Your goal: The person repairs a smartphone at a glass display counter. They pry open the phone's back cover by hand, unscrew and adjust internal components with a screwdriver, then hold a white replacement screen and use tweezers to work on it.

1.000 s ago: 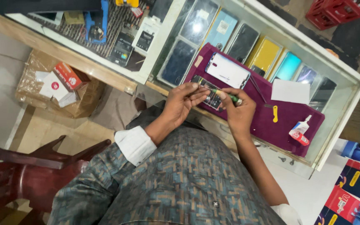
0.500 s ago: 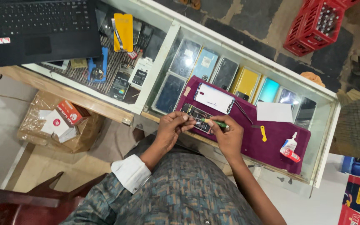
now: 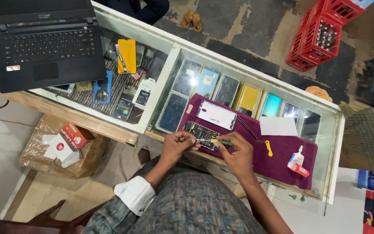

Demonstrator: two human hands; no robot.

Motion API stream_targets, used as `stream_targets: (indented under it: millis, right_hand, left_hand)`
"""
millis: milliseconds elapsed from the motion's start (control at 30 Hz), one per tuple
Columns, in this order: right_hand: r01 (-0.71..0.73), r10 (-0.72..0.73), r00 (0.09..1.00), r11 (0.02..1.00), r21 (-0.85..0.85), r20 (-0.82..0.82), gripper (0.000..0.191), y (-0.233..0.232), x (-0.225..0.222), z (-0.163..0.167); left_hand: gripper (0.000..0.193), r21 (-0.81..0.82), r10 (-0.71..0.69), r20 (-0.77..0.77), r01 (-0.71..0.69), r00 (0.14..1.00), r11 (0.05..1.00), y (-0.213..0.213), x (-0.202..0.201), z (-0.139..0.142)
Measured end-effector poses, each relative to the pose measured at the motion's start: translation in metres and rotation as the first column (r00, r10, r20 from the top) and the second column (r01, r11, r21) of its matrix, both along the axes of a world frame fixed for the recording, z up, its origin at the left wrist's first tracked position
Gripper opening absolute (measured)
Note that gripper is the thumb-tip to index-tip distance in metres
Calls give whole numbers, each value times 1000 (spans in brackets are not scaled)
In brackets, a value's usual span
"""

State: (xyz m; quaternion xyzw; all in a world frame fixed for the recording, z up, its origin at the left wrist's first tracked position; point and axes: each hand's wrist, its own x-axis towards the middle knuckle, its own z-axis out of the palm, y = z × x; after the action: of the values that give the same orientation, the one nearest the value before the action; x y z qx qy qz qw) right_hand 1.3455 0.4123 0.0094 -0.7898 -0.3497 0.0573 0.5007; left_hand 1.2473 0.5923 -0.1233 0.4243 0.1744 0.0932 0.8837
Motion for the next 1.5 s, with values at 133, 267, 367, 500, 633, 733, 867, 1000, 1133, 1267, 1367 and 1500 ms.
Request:
stream_targets:
  millis: [133, 267, 367, 500, 633, 733, 867, 1000, 1133, 1267, 1367, 1500]
  right_hand:
    - [116, -132, 983, 985, -126, -129, 16, -3, -5, -2]
    - [36, -32, 989, 999, 25, -143, 19, -6, -5, -10]
    - [101, -104, 932, 995, -25, -348, 19, -12, -3, -17]
    - [159, -194, 850, 981, -114, -489, 16, -18, -2, -26]
    - [57, 16, 930, 981, 187, -367, 16, -25, -1, -34]
    - [131, 22, 860, 956, 263, -510, 18, -29, 0, -41]
    - [231, -82, 837, 949, 213, -541, 18, -28, 1, -47]
    - [227, -99, 839, 957, 179, -535, 18, -29, -4, -47]
    - [232, -165, 851, 970, 75, -498, 23, -31, -7, -46]
    - [259, -177, 826, 962, 81, -535, 20, -31, -11, -49]
    - [284, -214, 817, 957, 50, -536, 20, -31, -13, -52]
    - [294, -215, 796, 954, 51, -566, 19, -28, -16, -53]
  left_hand:
    - [13, -58, -19, -53, 16, 998, 998, -3, -1, 7]
    - [13, -110, -49, -92, 39, 995, 993, -2, -1, 15]
    - [13, -129, -90, -105, 76, 990, 989, -1, -1, 19]
    - [14, -110, -125, -125, 111, 984, 988, 0, 1, 23]
    - [15, -94, -173, -167, 159, 971, 983, -1, 5, 21]
    - [15, -122, -220, -184, 200, 958, 972, -3, 8, 16]
    - [16, -132, -253, -194, 231, 948, 964, -1, 15, 10]
    - [17, -118, -284, -214, 263, 935, 957, -3, 17, 8]
    - [17, -152, -290, -198, 263, 936, 953, -5, 17, 6]
    - [18, -183, -281, -214, 244, 935, 952, -8, 17, 5]
    - [18, -181, -278, -226, 240, 934, 954, -10, 16, 4]
    - [19, -176, -286, -249, 247, 925, 953, -6, 13, 5]
